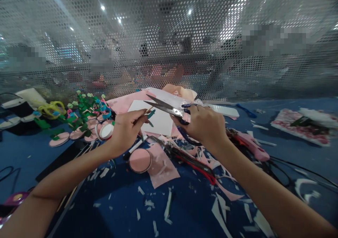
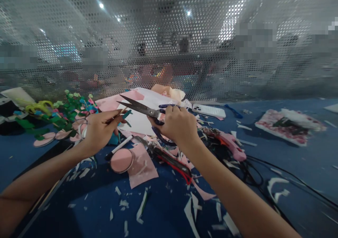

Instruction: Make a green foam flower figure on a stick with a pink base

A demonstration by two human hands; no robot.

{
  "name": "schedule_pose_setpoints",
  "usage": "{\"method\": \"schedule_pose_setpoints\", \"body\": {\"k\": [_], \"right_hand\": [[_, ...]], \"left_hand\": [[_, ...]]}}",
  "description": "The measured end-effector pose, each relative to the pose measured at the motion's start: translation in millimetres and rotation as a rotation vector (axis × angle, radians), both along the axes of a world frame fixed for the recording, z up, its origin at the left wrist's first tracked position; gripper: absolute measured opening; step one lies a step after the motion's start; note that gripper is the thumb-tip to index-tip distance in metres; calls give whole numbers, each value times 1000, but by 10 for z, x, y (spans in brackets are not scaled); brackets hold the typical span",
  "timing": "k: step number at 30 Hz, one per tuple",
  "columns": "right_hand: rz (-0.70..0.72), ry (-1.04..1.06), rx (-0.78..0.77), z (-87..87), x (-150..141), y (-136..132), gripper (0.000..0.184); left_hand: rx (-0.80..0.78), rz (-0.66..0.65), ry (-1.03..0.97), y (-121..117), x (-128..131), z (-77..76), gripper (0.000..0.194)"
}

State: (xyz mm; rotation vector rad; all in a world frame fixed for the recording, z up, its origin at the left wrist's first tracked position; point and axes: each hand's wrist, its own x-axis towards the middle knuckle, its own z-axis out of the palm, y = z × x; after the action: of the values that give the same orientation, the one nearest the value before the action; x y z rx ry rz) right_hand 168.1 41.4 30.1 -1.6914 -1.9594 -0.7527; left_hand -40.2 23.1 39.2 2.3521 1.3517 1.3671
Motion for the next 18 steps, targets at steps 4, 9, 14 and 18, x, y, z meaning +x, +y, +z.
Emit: {"method": "schedule_pose_setpoints", "body": {"k": [4,9,14,18], "right_hand": [[7,10,-45,-12,-27,-1,62],[1,-5,-82,-27,-42,4,64],[-6,-13,-160,-18,-64,-4,59],[-21,-43,-229,-13,-51,4,52]], "left_hand": [[90,62,110,1,-7,13,21],[166,94,207,18,-21,-5,19],[224,88,229,49,-28,-24,17],[205,85,212,49,-10,-36,18]]}}
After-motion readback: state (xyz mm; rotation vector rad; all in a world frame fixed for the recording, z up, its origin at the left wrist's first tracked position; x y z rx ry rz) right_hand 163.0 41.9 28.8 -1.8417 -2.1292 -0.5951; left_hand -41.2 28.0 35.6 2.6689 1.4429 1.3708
